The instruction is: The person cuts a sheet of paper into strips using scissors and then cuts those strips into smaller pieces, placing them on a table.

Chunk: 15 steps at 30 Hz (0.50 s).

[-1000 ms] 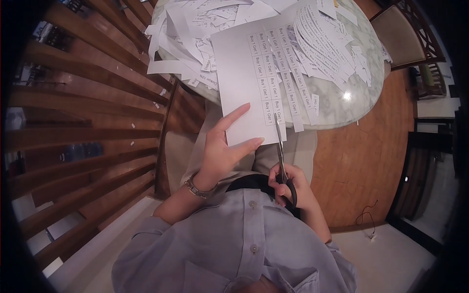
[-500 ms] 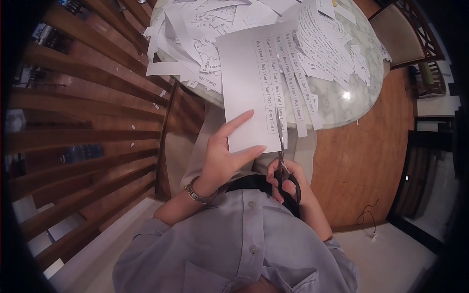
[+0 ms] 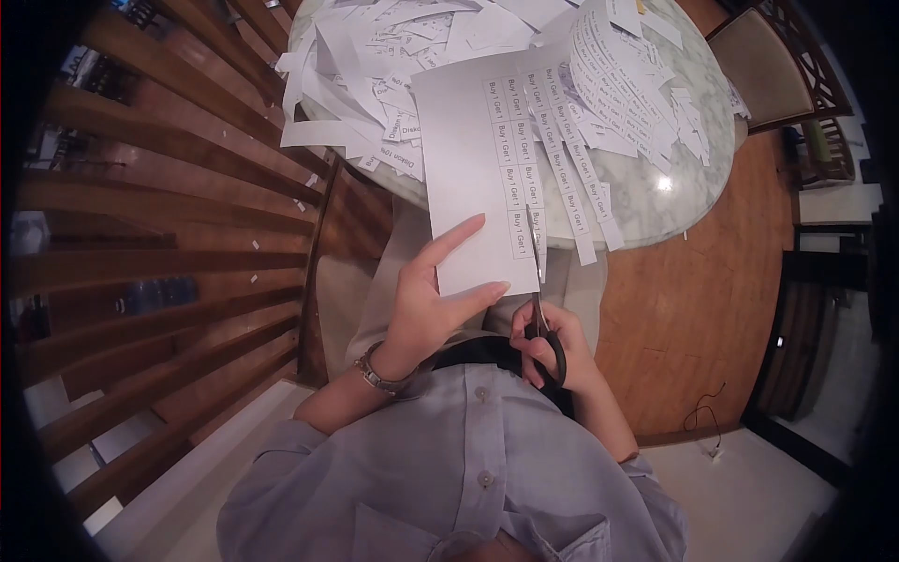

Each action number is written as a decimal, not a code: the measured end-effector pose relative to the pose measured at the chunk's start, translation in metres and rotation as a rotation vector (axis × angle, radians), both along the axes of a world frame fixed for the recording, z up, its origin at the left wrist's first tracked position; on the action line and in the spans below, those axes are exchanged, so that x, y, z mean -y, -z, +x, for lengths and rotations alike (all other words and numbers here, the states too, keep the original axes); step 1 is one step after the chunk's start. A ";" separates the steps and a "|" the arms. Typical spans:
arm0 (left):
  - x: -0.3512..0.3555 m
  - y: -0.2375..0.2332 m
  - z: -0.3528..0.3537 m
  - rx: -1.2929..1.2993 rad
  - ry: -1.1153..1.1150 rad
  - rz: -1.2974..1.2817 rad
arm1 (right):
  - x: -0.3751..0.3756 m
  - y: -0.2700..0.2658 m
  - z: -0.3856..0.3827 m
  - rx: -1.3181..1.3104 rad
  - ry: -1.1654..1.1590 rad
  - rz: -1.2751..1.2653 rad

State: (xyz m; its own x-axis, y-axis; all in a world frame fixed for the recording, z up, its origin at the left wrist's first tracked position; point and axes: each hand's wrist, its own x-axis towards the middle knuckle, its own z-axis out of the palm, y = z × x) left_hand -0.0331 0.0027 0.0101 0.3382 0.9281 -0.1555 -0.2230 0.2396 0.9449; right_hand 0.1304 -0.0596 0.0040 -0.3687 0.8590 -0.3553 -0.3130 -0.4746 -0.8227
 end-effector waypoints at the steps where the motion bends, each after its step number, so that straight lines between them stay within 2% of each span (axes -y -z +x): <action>1: 0.000 -0.001 0.000 0.000 0.000 0.000 | 0.000 0.002 0.001 0.000 0.000 0.000; 6: 0.007 -0.004 0.000 0.006 0.058 -0.031 | -0.006 0.008 0.002 -0.104 0.036 0.097; 15: 0.005 -0.007 -0.002 0.028 0.059 -0.045 | -0.011 0.002 -0.002 -0.020 0.037 0.059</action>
